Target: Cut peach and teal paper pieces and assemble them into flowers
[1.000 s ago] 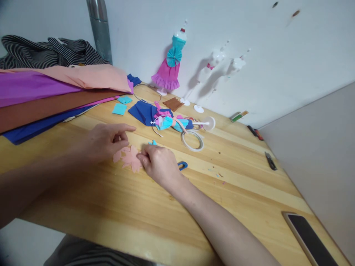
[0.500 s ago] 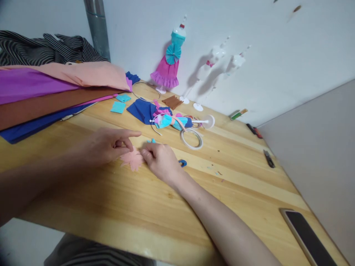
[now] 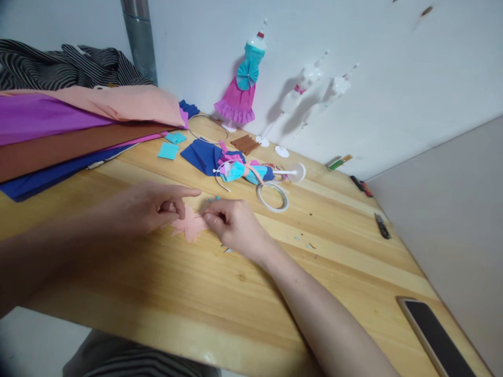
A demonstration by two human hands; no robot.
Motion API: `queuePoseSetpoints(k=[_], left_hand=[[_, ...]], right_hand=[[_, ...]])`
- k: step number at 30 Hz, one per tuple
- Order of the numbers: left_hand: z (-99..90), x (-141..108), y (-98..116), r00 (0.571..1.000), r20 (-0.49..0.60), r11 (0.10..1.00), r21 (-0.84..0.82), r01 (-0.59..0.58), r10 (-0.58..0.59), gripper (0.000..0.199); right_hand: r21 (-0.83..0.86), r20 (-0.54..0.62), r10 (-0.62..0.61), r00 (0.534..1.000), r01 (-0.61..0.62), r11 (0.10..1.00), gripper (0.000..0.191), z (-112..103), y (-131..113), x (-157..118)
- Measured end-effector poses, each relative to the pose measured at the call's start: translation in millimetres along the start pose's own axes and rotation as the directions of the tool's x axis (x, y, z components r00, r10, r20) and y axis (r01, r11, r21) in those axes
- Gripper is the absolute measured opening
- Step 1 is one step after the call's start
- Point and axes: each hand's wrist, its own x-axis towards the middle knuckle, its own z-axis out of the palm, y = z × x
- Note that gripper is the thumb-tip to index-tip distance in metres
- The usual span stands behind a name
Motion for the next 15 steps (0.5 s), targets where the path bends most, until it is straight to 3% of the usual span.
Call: queuePoseSetpoints(k=[4,8,15], left_hand=[[2.5,-1,-1,0.999,-0.011,0.999,-0.008,-0.033,0.033,0.054],[1.0,2,3,0.998,-0.036,0.997,0.047,0.055,-0.053,0.059],[-0.8,6,6,0.991,-0.063,0.987,0.106,0.120,-0.114,0.063]], right_hand=[[0.022,0.092,-0.150,0.984,0.149,0.989,0.021,4,-4,-2],[-0.027,0.076,-0.249,0.966,0.251,0.968,0.024,11,-3,-2],[-0.099,0.111,-0.229,0.967,0.241,0.966,0.026,17,-1,-2]])
